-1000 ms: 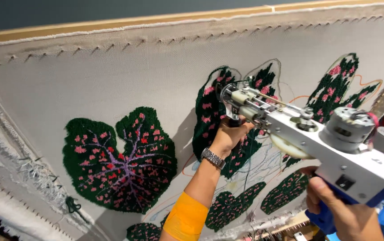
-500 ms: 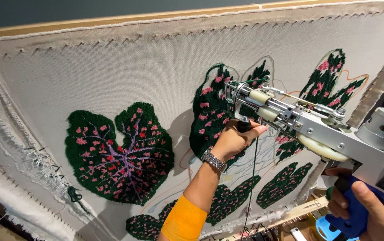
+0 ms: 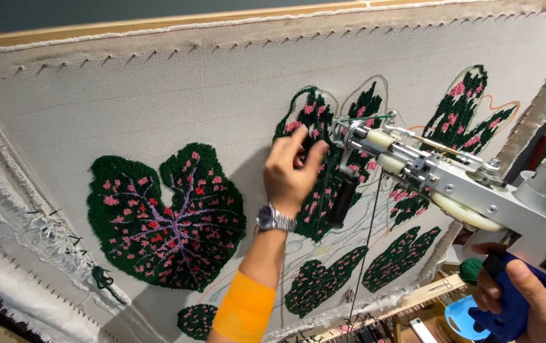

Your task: Use a tufting gun to create a pattern on a rug canvas.

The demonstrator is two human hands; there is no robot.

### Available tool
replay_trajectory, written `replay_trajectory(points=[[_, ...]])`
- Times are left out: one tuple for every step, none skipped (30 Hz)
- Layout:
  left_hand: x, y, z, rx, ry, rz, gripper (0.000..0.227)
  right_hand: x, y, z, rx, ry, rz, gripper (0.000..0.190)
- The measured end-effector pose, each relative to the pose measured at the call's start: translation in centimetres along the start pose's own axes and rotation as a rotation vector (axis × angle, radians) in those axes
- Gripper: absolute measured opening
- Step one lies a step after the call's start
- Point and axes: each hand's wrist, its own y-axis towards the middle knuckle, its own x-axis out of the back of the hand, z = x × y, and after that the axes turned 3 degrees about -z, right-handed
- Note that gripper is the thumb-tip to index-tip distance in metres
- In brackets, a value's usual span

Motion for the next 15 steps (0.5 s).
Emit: replay_trajectory(points=[[-0.3, 0.2, 0.7, 0.001, 0.000, 0.002, 0.040, 0.0, -0.1, 0.0, -0.002, 0.001, -0.002, 0.068], [-0.6, 0.3, 1.4, -0.029, 0.097, -0.048, 0.036, 0.0, -0.2, -0.1, 0.015, 0.016, 0.001, 0.067], [-0.8, 0.7, 2.1, -0.062, 0.196, -0.100, 0.033, -0.1, -0.2, -0.1, 0.033, 0.033, 0.007, 0.065], [-1.0, 0.6, 2.7, -0.064, 0.197, -0.100, 0.033, -0.2, -0.2, -0.2, 0.034, 0.035, 0.008, 0.065], [-1.4, 0.5, 3.2, -0.080, 0.204, -0.087, 0.026, -0.1, -0.3, -0.2, 0.022, 0.036, -0.005, 0.067], [-1.8, 0.3, 3.8, -0.097, 0.212, -0.074, 0.019, 0.0, -0.4, -0.2, 0.011, 0.038, -0.018, 0.069], [-2.0, 0.4, 4.0, -0.098, 0.209, -0.072, 0.019, 0.0, -0.5, -0.2, 0.012, 0.039, -0.022, 0.069], [-2.3, 0.4, 4.2, -0.105, 0.216, -0.092, 0.014, 0.0, -0.5, -0.3, 0.005, 0.044, -0.015, 0.067], [-2.3, 0.1, 4.5, -0.109, 0.225, -0.111, 0.009, 0.1, -0.7, -0.4, -0.008, 0.048, -0.008, 0.065], [-2.1, 0.1, 4.1, -0.106, 0.224, -0.107, 0.009, -0.2, -1.1, -0.3, -0.011, 0.047, -0.012, 0.065], [-1.9, 0.4, 3.8, -0.131, 0.173, -0.157, 0.010, -0.7, -1.2, -0.2, -0.010, 0.038, -0.014, 0.065], [-1.7, 0.7, 3.4, -0.157, 0.122, -0.207, 0.010, -1.2, -1.3, 0.0, -0.010, 0.029, -0.016, 0.064], [-1.4, 0.8, 3.4, -0.157, 0.121, -0.206, 0.010, -1.7, -1.6, 0.1, -0.010, 0.029, -0.018, 0.064], [-1.1, 0.8, 3.3, -0.115, 0.018, -0.245, 0.011, -2.1, -1.9, 0.3, 0.003, 0.028, -0.027, 0.063], [-0.8, 0.8, 3.2, -0.071, -0.084, -0.284, 0.014, -2.6, -2.2, 0.5, 0.013, 0.026, -0.037, 0.062]])
